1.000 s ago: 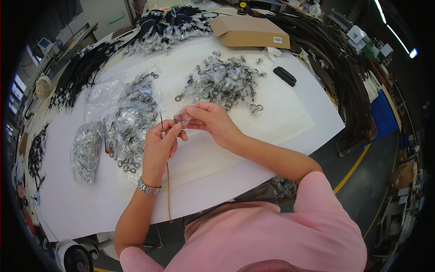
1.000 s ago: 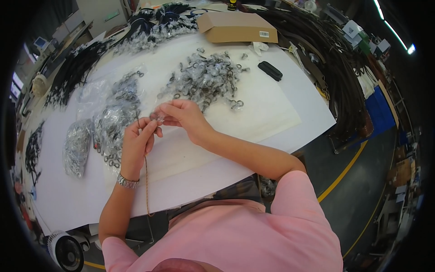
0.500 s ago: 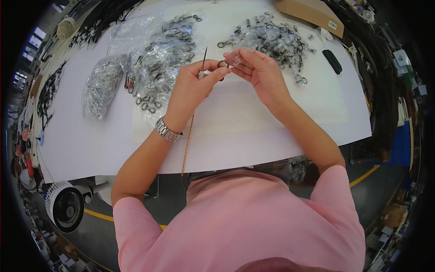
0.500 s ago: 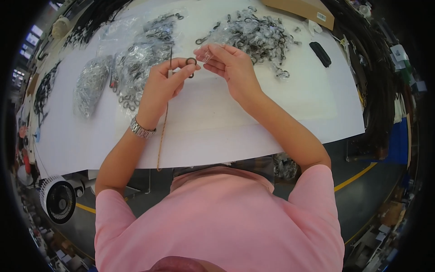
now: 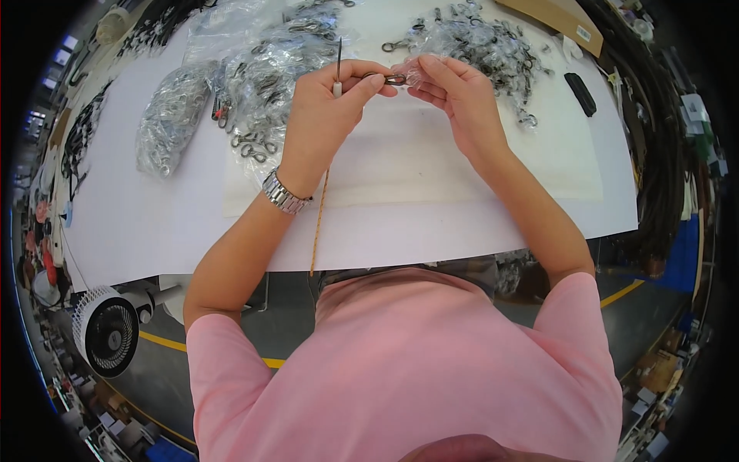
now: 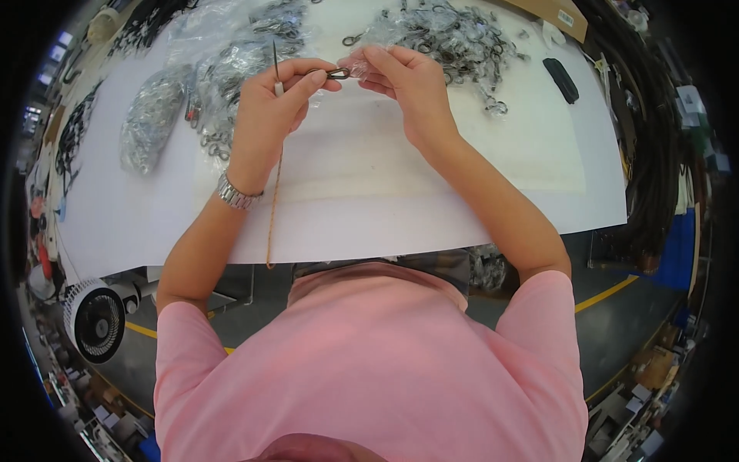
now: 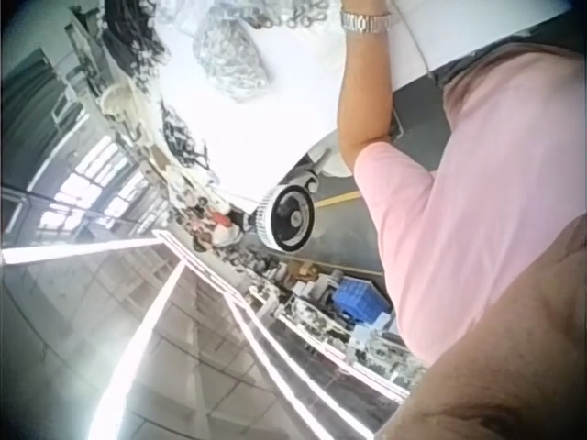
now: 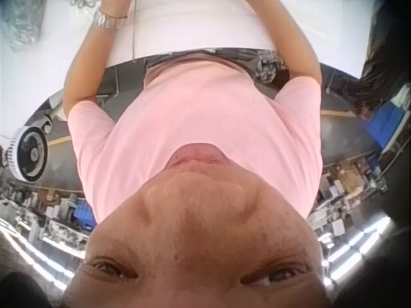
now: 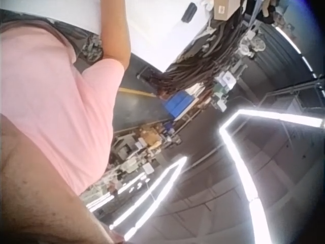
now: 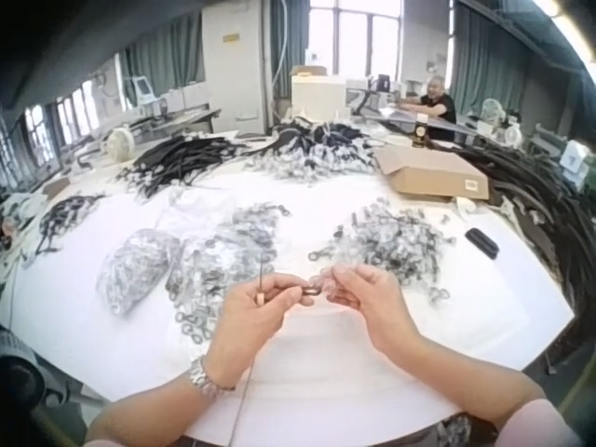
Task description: Threading metal rings onto a cord using a thin tool.
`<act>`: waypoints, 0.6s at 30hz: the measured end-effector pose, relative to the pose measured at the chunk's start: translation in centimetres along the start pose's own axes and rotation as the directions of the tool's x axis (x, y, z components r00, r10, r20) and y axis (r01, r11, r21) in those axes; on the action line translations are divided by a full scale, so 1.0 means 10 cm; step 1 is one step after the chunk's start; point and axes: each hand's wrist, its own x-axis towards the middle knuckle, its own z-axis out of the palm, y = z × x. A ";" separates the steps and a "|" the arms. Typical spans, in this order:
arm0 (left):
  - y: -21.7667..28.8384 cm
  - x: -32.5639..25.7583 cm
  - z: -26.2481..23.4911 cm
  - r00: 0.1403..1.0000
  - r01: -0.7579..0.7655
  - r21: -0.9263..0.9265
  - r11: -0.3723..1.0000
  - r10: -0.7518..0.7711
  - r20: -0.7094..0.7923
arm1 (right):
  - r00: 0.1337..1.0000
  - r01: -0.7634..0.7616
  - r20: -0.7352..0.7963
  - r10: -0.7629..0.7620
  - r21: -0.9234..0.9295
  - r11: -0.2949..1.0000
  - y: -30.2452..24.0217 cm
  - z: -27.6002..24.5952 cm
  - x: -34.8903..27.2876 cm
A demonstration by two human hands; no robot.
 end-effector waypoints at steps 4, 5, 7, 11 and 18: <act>0.00 0.00 0.01 0.999 -0.035 0.066 0.997 0.037 -0.032 | 0.999 0.048 0.013 -0.049 0.043 0.998 0.03 0.00 0.00; 0.00 0.00 0.01 0.999 -0.035 0.067 0.997 0.037 -0.028 | 0.999 0.039 0.017 -0.040 0.055 0.998 0.03 0.01 0.00; 0.01 -0.01 0.02 0.996 -0.069 0.134 0.989 0.076 -0.044 | 0.999 0.030 0.018 -0.031 0.069 0.997 0.03 0.00 0.00; 0.06 -0.02 0.05 0.996 -0.078 0.136 0.988 0.083 -0.031 | 0.999 -0.024 0.052 0.017 0.124 0.992 -0.02 -0.02 0.00; 0.08 -0.03 0.07 0.995 -0.028 0.133 0.991 0.041 -0.094 | 0.998 -0.068 0.027 0.065 0.143 0.987 0.03 0.01 0.01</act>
